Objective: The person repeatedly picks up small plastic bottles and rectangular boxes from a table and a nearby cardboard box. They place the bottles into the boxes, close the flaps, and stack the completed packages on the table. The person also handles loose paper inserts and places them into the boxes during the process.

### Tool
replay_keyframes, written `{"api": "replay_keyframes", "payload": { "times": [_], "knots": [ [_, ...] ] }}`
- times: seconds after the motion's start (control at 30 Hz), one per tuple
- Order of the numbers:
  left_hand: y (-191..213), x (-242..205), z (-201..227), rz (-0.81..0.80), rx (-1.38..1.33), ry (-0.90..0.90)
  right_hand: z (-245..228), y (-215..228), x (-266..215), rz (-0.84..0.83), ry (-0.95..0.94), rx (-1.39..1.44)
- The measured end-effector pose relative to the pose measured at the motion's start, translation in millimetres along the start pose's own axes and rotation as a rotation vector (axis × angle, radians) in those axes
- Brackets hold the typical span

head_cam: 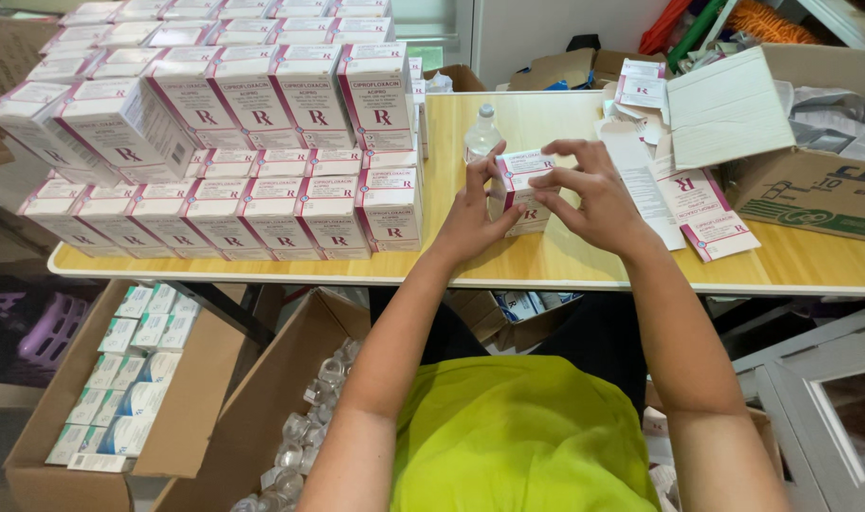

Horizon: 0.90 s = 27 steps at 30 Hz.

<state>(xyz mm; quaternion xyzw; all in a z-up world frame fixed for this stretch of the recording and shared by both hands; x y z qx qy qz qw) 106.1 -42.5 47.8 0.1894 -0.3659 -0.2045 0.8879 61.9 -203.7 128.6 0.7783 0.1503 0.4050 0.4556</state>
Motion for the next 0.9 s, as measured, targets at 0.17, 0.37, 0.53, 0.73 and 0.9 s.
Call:
{"api": "replay_keyframes", "payload": {
  "times": [0.17,0.37,0.53,0.73,0.9],
  "knots": [
    [-3.7,-0.6,12.5,0.006,0.031,-0.020,16.6,-22.6,-7.8,-0.118,-0.063,0.361],
    [30.4,-21.4,87.0,0.215,0.158,-0.194,-16.2,1.1,21.3,-0.057,-0.006,0.420],
    [115.0,-79.7,139.8,0.456,0.488,-0.327,-98.3,3.9,92.0,0.064,0.183,0.560],
    [288.8,-179.2,117.4,0.810,0.746,0.192,-194.5,-63.5,229.3,0.063,0.168,0.459],
    [339.8,-208.6,75.7,0.792,0.828,0.399,-236.7,-126.7,287.2,0.120,0.095,0.425]
  ]
}}
Point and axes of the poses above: each hand's wrist, its own x-axis towards the middle knuckle, its own y-axis out of the back of the hand, z = x × y, the point moved 8 cm from there along x, towards the middle knuckle, and after that the axes turned 13 degrees about -z, right-handed, at the moved point
